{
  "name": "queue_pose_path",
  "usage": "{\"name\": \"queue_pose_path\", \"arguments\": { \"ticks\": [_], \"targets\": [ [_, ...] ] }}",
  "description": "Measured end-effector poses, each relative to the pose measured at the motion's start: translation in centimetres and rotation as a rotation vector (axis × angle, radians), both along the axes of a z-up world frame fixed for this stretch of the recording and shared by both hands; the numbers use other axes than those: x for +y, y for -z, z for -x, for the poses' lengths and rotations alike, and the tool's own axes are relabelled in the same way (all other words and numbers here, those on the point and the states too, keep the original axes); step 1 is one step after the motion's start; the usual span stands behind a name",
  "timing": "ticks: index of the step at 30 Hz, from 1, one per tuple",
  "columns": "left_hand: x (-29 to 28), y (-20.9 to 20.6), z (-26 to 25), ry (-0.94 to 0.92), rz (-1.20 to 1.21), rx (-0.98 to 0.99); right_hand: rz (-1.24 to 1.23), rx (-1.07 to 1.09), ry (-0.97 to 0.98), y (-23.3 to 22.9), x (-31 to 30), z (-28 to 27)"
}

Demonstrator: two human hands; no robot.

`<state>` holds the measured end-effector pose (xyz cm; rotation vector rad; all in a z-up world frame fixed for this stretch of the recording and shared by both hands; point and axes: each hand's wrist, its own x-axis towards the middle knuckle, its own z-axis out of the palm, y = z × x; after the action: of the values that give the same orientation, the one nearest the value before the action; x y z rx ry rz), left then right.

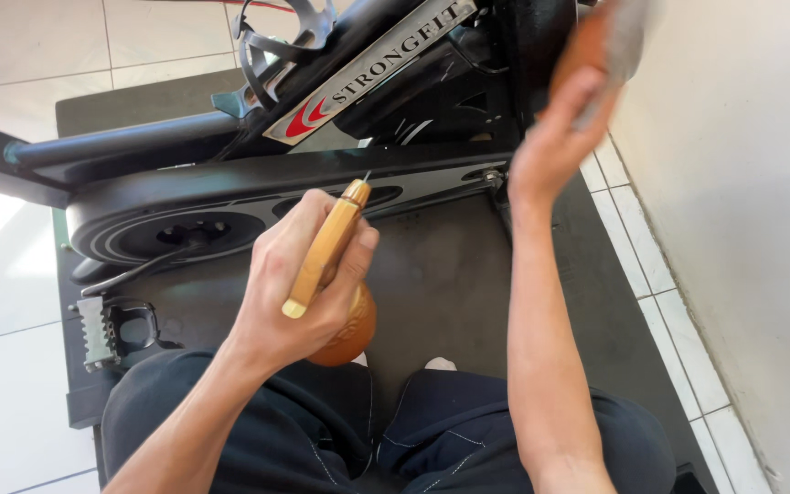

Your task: The person cleans a stationary bike by spraying the frame and handlebars with a liquid from a bottle and wiping the surfaces with a cloth.

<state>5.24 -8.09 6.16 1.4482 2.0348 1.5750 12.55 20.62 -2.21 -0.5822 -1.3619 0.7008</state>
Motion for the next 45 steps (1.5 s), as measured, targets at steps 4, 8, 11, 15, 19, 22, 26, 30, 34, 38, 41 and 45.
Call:
{"name": "queue_pose_path", "arguments": {
  "ticks": [4, 8, 11, 15, 19, 22, 26, 30, 34, 38, 41, 45],
  "targets": [
    [-0.3, 0.0, 0.0, 0.007, -0.005, -0.062, -0.260, -0.296, 0.031, -1.0, 0.9, 2.1],
    [0.2, 1.8, 1.2, 0.008, 0.136, 0.010, -0.756, -0.558, 0.206, 0.9, 2.4, 1.6],
    [0.5, 1.7, 1.1, -0.008, 0.171, 0.020, -0.816, -0.531, 0.283, 8.1, 4.5, 0.4],
    [0.4, 1.1, 0.6, 0.049, 0.124, 0.063, -0.708, -0.546, 0.350, 4.5, 2.3, 1.3],
    [0.4, 0.5, 0.2, 0.080, 0.145, 0.057, -0.940, -0.696, 0.220, -4.9, 2.1, 2.3],
    [0.7, 1.2, 0.4, 0.083, 0.157, 0.059, -1.053, -0.621, 0.341, -1.9, 5.2, 2.9],
    [0.5, 1.9, 1.0, 0.040, 0.212, 0.089, -0.776, -0.338, 0.159, 4.7, 5.3, 2.2],
    [0.3, 2.1, 1.2, 0.013, 0.239, 0.078, -0.371, -0.364, 0.098, 12.3, 5.6, -2.4],
    [0.7, 1.7, 1.0, -0.004, 0.256, 0.087, -0.007, -0.415, 0.016, 17.5, 6.9, -4.5],
    [1.0, 0.5, 0.1, 0.046, 0.218, 0.083, 0.019, -0.125, 0.024, 13.7, 5.4, -1.8],
    [1.3, 0.3, -0.6, 0.087, 0.238, 0.084, -0.041, -0.021, -0.046, 8.1, 2.7, 0.0],
    [1.7, 1.2, -1.3, 0.168, 0.247, 0.106, -0.282, -0.037, -0.030, 5.4, 2.6, 1.4]
  ]
}}
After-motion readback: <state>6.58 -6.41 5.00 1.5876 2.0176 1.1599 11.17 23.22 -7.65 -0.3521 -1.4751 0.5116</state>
